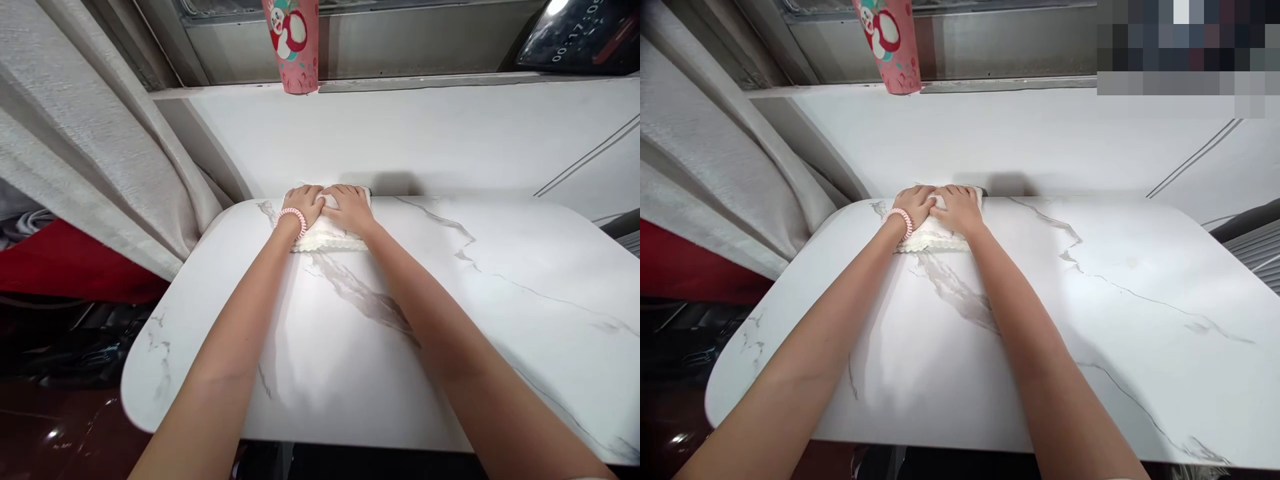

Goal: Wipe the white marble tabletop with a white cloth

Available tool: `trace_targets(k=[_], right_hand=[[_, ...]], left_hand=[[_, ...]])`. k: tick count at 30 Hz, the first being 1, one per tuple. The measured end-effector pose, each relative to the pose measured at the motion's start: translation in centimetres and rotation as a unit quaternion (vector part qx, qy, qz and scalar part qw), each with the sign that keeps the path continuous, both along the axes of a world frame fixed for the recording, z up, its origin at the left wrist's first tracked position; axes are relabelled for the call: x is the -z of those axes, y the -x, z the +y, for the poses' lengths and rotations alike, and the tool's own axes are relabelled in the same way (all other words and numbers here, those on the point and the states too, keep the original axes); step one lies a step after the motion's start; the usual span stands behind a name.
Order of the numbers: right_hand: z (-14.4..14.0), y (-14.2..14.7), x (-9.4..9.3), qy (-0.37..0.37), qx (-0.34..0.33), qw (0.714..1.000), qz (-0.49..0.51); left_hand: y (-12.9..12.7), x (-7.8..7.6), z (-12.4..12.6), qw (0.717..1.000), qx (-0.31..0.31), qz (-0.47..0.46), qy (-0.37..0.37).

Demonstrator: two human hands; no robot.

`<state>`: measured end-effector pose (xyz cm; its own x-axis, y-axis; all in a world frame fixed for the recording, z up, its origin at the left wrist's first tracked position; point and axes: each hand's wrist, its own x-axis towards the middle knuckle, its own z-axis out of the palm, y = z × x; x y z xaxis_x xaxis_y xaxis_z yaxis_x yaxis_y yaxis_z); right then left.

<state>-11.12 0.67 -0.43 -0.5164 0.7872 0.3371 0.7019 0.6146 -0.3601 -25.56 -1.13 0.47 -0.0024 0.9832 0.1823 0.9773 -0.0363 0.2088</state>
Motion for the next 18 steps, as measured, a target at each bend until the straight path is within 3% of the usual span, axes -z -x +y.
trace_targets(k=[5, 10, 18], right_hand=[[1.6, 0.1, -0.2, 0.007, 0.001, 1.000, 0.000], [1.8, -0.3, -0.1, 0.018, -0.018, 1.000, 0.009], [0.4, -5.5, 0.0, -0.006, -0.026, 1.000, -0.005]], left_hand=[[0.0, -0.2, 1.6, 1.000, -0.022, 0.008, 0.010], [-0.8, -0.4, 1.3, 0.999, -0.032, 0.023, 0.019], [-6.2, 0.4, -0.4, 0.999, -0.034, 0.030, -0.017]])
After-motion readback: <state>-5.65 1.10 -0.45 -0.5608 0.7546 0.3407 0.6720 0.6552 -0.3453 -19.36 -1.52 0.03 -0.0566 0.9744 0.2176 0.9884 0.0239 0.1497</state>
